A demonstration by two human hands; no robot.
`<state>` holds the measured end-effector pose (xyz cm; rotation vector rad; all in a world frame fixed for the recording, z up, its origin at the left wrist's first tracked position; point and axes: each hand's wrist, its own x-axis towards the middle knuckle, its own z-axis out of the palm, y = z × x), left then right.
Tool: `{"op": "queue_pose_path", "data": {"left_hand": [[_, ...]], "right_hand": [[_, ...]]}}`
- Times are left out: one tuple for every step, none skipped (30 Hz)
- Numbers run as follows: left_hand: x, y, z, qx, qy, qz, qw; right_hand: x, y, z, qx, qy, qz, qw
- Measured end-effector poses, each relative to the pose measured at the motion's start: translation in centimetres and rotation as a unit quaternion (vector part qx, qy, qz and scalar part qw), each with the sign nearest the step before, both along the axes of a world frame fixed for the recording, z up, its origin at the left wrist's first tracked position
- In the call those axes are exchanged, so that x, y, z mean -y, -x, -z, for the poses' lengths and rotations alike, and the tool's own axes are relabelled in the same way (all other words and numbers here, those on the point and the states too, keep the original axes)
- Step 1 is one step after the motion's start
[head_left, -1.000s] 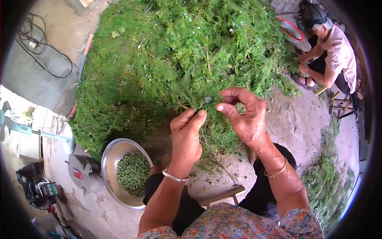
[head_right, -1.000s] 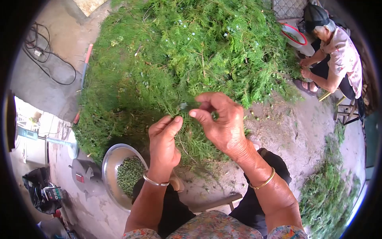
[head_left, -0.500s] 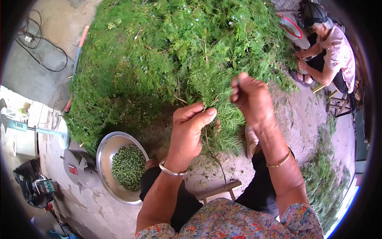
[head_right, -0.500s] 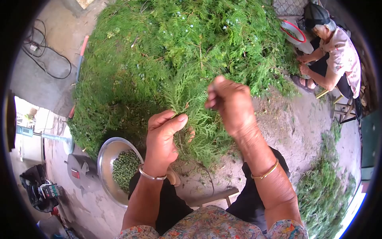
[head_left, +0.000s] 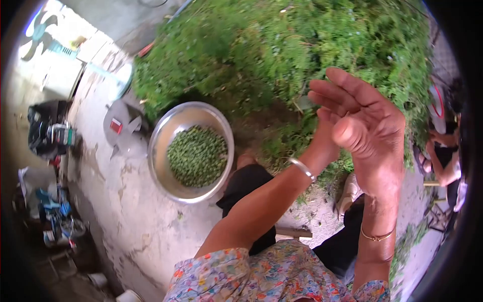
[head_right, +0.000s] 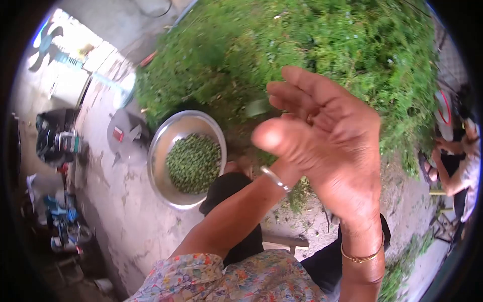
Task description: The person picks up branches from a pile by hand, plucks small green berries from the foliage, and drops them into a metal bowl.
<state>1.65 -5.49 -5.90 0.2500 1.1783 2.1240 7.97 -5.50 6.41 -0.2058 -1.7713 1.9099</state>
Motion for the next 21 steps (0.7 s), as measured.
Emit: {"op": "queue_pose_path", "data": {"left_hand": [[0.1,0.3,0.2,-0.034,-0.022,0.014,0.999],[0.2,0.7,0.5,-0.068,-0.045,0.029,0.996],[0.6,1.2,0.5,-0.102,-0.068,0.046,0.991],[1.3,1.8,-0.7,-0.098,-0.068,0.036,0.992],[1.8,2.2,-2.2,-0.035,-0.022,0.038,0.998],[2.3,2.6,-3.0,0.030,0.023,0.042,0.998],[1.5,2.6,-2.4,0.061,-0.041,-0.003,0.997],[1.5,3.0,-2.4,0.097,-0.051,0.014,0.994],[1.7,3.2,-2.8,0.110,-0.057,-0.004,0.992],[1.8,3.4,-3.2,0.123,-0.063,-0.020,0.990],[1.9,3.8,-3.5,0.126,-0.063,-0.021,0.990],[2.2,4.2,-4.0,0.140,-0.056,-0.039,0.988],[2.5,4.4,-4.5,0.154,-0.050,-0.054,0.985],[2.6,4.3,-5.1,0.156,-0.051,-0.086,0.983],[2.6,4.6,-4.5,0.142,-0.069,-0.103,0.982],[2.2,4.8,-3.5,0.132,-0.092,-0.111,0.981],[2.1,4.8,-3.1,0.115,-0.134,-0.106,0.978],[2.3,5.2,-2.8,0.098,-0.178,-0.103,0.974],[2.5,5.8,-2.3,0.064,-0.170,-0.076,0.981],[2.8,6.4,-2.2,0.026,-0.160,-0.051,0.985],[3.2,6.7,-3.1,-0.021,-0.080,-0.063,0.995]], "right_hand": [[1.1,0.4,-0.4,0.006,-0.057,0.007,0.998],[2.0,0.8,-0.5,0.011,-0.115,0.016,0.993],[2.2,0.7,-0.1,-0.014,-0.124,0.047,0.991],[1.9,0.1,0.0,0.010,-0.148,0.073,0.986],[1.4,-0.6,0.9,0.020,-0.175,0.130,0.976],[0.7,-1.4,2.4,0.029,-0.201,0.187,0.961],[-0.6,-2.3,4.2,0.082,-0.255,0.210,0.940],[-1.9,-3.5,6.3,0.134,-0.307,0.233,0.913],[-2.8,-5.0,8.2,0.227,-0.399,0.207,0.864],[-3.3,-6.5,10.0,0.314,-0.483,0.179,0.798],[-3.3,-7.9,12.0,0.327,-0.458,0.138,0.815],[-2.8,-8.4,12.9,0.340,-0.432,0.098,0.830],[-2.7,-8.5,13.4,0.415,-0.375,0.054,0.827],[-2.4,-8.5,13.4,0.486,-0.313,0.013,0.816],[-3.4,-9.9,16.7,0.404,-0.340,0.043,0.848],[-2.8,-9.8,16.9,0.429,-0.236,0.067,0.869],[-3.3,-9.9,17.6,0.352,-0.295,0.074,0.885],[-2.6,-8.8,16.2,0.347,-0.203,0.126,0.907],[-2.7,-8.1,14.7,0.366,-0.171,0.128,0.906],[-3.3,-7.9,14.0,0.362,-0.058,0.113,0.923],[-3.9,-7.7,13.6,0.335,0.015,0.120,0.934]]}}
